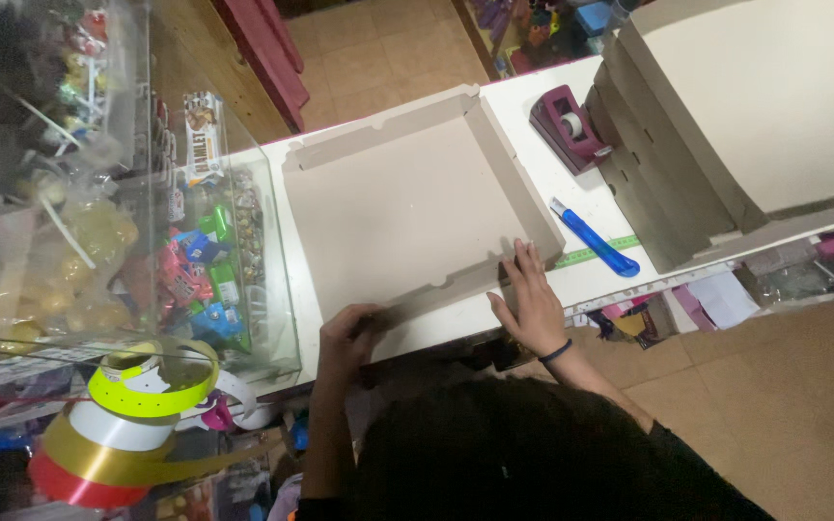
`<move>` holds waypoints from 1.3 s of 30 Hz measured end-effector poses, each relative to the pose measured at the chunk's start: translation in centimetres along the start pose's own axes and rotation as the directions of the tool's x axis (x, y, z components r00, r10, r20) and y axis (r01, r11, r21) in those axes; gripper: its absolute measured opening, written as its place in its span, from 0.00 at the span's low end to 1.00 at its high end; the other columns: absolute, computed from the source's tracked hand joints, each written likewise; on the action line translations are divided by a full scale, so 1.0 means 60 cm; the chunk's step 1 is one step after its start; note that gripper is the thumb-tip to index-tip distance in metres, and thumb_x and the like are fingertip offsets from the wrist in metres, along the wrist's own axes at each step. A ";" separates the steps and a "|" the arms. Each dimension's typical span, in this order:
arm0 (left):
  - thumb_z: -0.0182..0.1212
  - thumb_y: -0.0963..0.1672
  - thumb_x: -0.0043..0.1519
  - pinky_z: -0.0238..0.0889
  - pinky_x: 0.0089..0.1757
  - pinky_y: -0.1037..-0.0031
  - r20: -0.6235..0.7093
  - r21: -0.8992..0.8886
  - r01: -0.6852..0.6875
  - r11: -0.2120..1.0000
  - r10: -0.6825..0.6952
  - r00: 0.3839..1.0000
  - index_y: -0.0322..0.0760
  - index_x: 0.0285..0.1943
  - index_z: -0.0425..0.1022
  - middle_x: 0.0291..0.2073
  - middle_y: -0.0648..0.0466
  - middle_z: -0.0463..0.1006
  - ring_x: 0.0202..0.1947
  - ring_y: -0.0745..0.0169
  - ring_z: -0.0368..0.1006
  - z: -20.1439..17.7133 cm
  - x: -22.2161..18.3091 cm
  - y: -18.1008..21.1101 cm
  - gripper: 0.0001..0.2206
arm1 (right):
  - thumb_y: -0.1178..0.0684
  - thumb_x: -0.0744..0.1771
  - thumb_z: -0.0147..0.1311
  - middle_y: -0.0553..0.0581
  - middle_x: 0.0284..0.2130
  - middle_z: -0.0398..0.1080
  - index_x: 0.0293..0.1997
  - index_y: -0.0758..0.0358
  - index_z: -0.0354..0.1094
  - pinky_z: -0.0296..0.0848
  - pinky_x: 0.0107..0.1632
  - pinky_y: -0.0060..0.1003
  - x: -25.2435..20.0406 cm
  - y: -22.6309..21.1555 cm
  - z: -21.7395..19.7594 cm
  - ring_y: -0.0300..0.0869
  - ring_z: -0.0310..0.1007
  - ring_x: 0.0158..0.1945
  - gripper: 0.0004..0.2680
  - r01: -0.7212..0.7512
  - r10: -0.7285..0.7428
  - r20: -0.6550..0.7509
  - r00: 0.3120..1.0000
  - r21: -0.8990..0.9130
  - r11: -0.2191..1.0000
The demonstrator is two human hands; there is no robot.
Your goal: The person assembles a flat-packed cardboard box on a counter. They fold the side flaps, use a blue utility knife to cut along the score lines, and then fold the box into its final shape.
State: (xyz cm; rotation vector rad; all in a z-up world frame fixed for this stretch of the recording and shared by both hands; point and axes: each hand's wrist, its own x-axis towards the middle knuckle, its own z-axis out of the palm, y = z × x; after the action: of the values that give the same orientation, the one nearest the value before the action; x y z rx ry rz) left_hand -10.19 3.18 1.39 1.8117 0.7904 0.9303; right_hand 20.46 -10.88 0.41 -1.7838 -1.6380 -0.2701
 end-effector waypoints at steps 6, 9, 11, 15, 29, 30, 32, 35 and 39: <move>0.71 0.46 0.59 0.64 0.61 0.55 0.154 0.552 -0.228 0.802 0.171 0.973 0.46 0.50 0.80 0.33 0.54 0.80 0.40 0.52 0.79 -0.036 0.026 -0.074 0.12 | 0.59 0.67 0.51 0.70 0.69 0.55 0.64 0.67 0.62 0.57 0.71 0.59 -0.044 0.081 0.010 0.67 0.52 0.72 0.16 0.073 -0.037 -0.130 0.991 0.278 0.958; 0.67 0.46 0.61 0.57 0.65 0.52 0.248 0.669 -0.290 0.684 0.162 0.955 0.46 0.51 0.79 0.32 0.54 0.78 0.41 0.55 0.77 -0.060 0.033 -0.046 0.11 | 0.60 0.68 0.52 0.68 0.64 0.59 0.61 0.68 0.64 0.62 0.68 0.56 -0.047 0.131 -0.013 0.65 0.57 0.69 0.14 0.020 0.019 -0.269 0.963 0.144 0.989; 0.69 0.49 0.62 0.56 0.65 0.56 0.155 0.806 -0.238 0.542 0.195 0.968 0.51 0.47 0.79 0.32 0.63 0.77 0.41 0.64 0.75 -0.070 0.037 -0.035 0.08 | 0.58 0.70 0.48 0.64 0.60 0.61 0.60 0.64 0.63 0.57 0.66 0.52 -0.033 0.148 -0.051 0.55 0.59 0.64 0.11 -0.101 0.123 -0.319 0.940 0.086 0.991; 0.66 0.50 0.65 0.56 0.64 0.57 0.132 0.899 -0.184 0.397 0.154 0.979 0.50 0.50 0.78 0.35 0.63 0.75 0.44 0.65 0.73 -0.068 0.038 0.031 0.09 | 0.56 0.70 0.56 0.61 0.57 0.66 0.59 0.63 0.66 0.62 0.62 0.55 0.003 0.167 -0.085 0.57 0.65 0.59 0.11 -0.208 0.184 -0.217 0.959 -0.090 0.974; 0.62 0.45 0.64 0.67 0.53 0.57 0.494 0.459 -0.447 0.768 0.198 0.847 0.41 0.55 0.78 0.38 0.51 0.79 0.44 0.50 0.77 0.277 0.173 0.031 0.12 | 0.60 0.68 0.58 0.59 0.49 0.68 0.66 0.50 0.70 0.75 0.50 0.52 0.035 0.213 -0.075 0.57 0.72 0.50 0.18 -0.335 0.348 0.020 0.937 -0.223 0.915; 0.62 0.45 0.64 0.67 0.53 0.57 0.499 0.454 -0.452 0.767 0.202 0.843 0.41 0.55 0.78 0.38 0.51 0.79 0.44 0.50 0.77 0.287 0.175 0.015 0.12 | 0.60 0.68 0.58 0.59 0.49 0.68 0.66 0.50 0.70 0.75 0.50 0.52 0.036 0.187 -0.089 0.57 0.72 0.50 0.18 -0.341 0.353 0.016 0.935 -0.226 0.913; 0.59 0.45 0.66 0.71 0.45 0.66 0.479 0.491 -0.405 0.772 0.149 0.865 0.46 0.49 0.81 0.32 0.57 0.79 0.37 0.59 0.79 0.310 0.182 -0.016 0.07 | 0.61 0.69 0.53 0.60 0.53 0.67 0.66 0.52 0.69 0.74 0.51 0.58 0.043 0.139 -0.119 0.61 0.74 0.49 0.17 -0.310 0.309 0.044 0.950 0.028 0.950; 0.57 0.45 0.67 0.73 0.42 0.59 0.449 0.474 -0.279 0.835 0.043 0.892 0.44 0.48 0.82 0.32 0.51 0.81 0.37 0.49 0.81 0.289 0.182 0.030 0.09 | 0.55 0.71 0.49 0.61 0.54 0.67 0.64 0.54 0.69 0.74 0.54 0.53 0.059 0.085 -0.131 0.61 0.74 0.52 0.13 -0.077 0.052 0.131 0.990 0.190 0.979; 0.57 0.46 0.67 0.73 0.40 0.51 0.406 0.452 -0.266 0.851 0.070 0.911 0.41 0.47 0.83 0.31 0.45 0.81 0.37 0.39 0.81 0.280 0.181 0.044 0.10 | 0.43 0.72 0.38 0.64 0.52 0.68 0.62 0.58 0.70 0.76 0.51 0.58 0.063 0.053 -0.134 0.63 0.75 0.48 0.17 0.016 -0.101 0.212 0.972 0.370 0.929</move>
State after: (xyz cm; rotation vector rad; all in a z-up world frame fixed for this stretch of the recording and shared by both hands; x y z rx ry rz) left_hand 9.95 3.79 1.78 2.4593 0.6646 0.4692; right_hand 26.49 -12.65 7.44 -1.5225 -1.7663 0.2142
